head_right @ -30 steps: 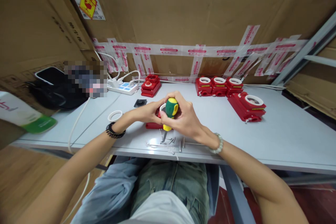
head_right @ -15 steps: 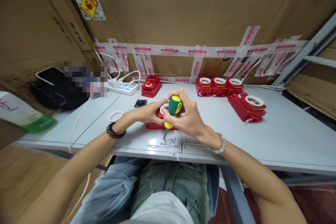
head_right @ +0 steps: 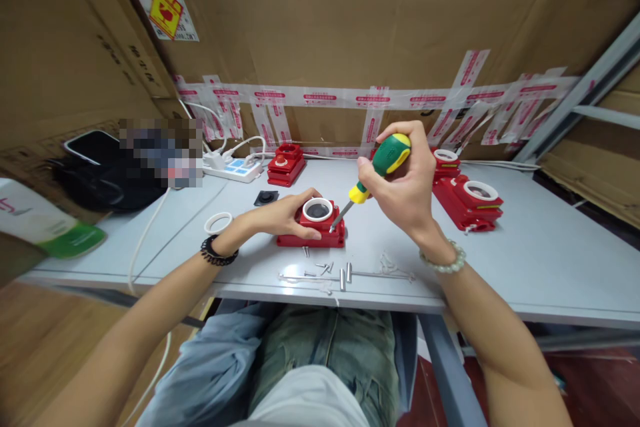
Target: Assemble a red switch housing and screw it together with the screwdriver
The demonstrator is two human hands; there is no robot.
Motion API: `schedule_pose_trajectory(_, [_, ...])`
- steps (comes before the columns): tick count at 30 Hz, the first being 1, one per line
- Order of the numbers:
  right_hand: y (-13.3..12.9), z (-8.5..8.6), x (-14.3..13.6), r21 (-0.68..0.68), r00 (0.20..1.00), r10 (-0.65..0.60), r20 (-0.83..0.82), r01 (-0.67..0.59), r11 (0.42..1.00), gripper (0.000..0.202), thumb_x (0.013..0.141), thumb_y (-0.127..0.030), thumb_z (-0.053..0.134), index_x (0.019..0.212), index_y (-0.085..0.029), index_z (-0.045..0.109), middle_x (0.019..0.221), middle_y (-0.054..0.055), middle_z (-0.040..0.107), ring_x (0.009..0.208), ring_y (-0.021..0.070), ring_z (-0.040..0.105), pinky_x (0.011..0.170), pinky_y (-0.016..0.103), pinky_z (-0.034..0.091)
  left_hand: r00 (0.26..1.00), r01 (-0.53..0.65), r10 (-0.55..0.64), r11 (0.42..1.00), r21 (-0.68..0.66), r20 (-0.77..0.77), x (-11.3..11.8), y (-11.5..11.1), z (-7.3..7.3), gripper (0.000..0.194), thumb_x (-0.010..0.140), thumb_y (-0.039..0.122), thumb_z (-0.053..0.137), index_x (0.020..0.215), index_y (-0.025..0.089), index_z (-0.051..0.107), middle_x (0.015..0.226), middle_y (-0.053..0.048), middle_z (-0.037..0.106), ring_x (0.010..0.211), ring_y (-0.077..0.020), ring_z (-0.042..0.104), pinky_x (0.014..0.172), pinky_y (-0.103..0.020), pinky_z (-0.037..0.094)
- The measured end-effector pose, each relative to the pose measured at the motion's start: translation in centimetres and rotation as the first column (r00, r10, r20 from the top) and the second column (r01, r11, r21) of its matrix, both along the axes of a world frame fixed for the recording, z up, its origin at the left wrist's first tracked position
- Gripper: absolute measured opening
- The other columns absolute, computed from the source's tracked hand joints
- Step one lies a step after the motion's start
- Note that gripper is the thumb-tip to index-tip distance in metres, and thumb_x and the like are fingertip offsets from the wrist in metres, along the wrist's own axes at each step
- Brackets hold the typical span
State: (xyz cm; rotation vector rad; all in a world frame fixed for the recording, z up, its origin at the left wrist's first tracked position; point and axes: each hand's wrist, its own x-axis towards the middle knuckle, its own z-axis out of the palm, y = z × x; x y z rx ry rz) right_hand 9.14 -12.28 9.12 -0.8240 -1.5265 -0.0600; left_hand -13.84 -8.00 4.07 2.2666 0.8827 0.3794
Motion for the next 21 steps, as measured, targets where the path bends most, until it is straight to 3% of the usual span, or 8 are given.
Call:
schedule_pose_trajectory(10, [1.1,-0.5,0.2,0.022,0.991,-0.118,0.068,0.116,0.993,0.027,0.071,-0.028,0.073,0.086,-0.028,0.051,0.07,-0.003,0.05,0.058,0.0142,0.047,0.05,0.031,0.042,1.0,-0.001,0.001,1.0,0.004,-0.024,0.0,0.1,0.0,0.067,0.07,0.059,0.075,0.118,0.022,0.047,0.106,-0.007,0.069,0.093,-0.0251,0.065,0.079,-0.033,0.047])
schedule_pose_trajectory(21, [1.1,-1.3,-0.3,-0.081,0.996,0.031,0.084,-0.024,0.996,0.03,0.069,-0.022,0.073,0.089,-0.025,0.052,0.077,-0.004,0.051,0.058,0.0112,0.044,0.047,0.027,0.039,1.0,0.01,-0.01,1.0,0.003,-0.01,0.0,0.1,0.0,0.065,0.07,0.058,0.074,0.116,0.022,0.046,0.107,-0.006,0.069,0.094,-0.0247,0.065,0.081,-0.034,0.047])
